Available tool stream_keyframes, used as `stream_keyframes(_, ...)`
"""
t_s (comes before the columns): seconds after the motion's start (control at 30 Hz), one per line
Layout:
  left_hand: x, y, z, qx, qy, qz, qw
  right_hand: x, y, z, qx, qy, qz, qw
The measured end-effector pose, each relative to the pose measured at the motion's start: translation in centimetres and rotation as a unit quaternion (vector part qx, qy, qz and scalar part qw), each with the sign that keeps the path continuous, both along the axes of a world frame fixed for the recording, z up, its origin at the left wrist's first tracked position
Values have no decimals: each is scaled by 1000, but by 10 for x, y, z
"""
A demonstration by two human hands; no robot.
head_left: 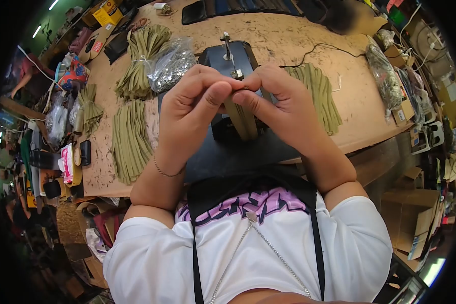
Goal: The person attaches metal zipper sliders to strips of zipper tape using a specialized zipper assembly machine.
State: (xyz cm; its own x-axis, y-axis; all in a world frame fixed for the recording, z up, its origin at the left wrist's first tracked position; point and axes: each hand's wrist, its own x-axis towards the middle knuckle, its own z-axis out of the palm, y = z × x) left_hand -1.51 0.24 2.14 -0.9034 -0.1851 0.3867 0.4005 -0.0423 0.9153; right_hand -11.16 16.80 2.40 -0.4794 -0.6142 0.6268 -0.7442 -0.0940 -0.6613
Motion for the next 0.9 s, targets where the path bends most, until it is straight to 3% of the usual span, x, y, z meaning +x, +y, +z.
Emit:
stream_keyframes(0.13,3,-4,1,-37,31,-42,998,2,1,-9,-15,-68,8,998)
stream_keyframes(0.23,11,0,6,-21,-17,-22,999,1,2,-14,-1,-141,34,989)
stream_keyframes(0.33,13,-1,4,-99,9,-12,995,3,6,-8,39,-275,80,957)
stream_keyframes(0.43,13,2,3,-130,0,-16,991,-1,10,-12,44,-335,124,933)
stream_keyframes(0.53,7,0,-4,-214,60,30,975,-1,9,-14,-16,-387,150,910)
stream_keyframes(0.63,2,1,2,-432,198,145,867,0,10,-13,-14,-407,150,901)
stream_keyframes(0.73,-2,-8,-4,-512,263,165,801,-1,10,-16,-3,-401,156,903)
stream_keyframes(0.83,-2,-7,-8,-457,200,159,852,4,9,-14,14,-344,93,934)
stream_keyframes(0.87,-1,-6,-12,-313,114,95,938,5,6,-15,-11,-239,48,970)
stream_keyframes(0.9,-1,-5,-17,-157,23,27,987,4,0,-18,-36,-129,2,991)
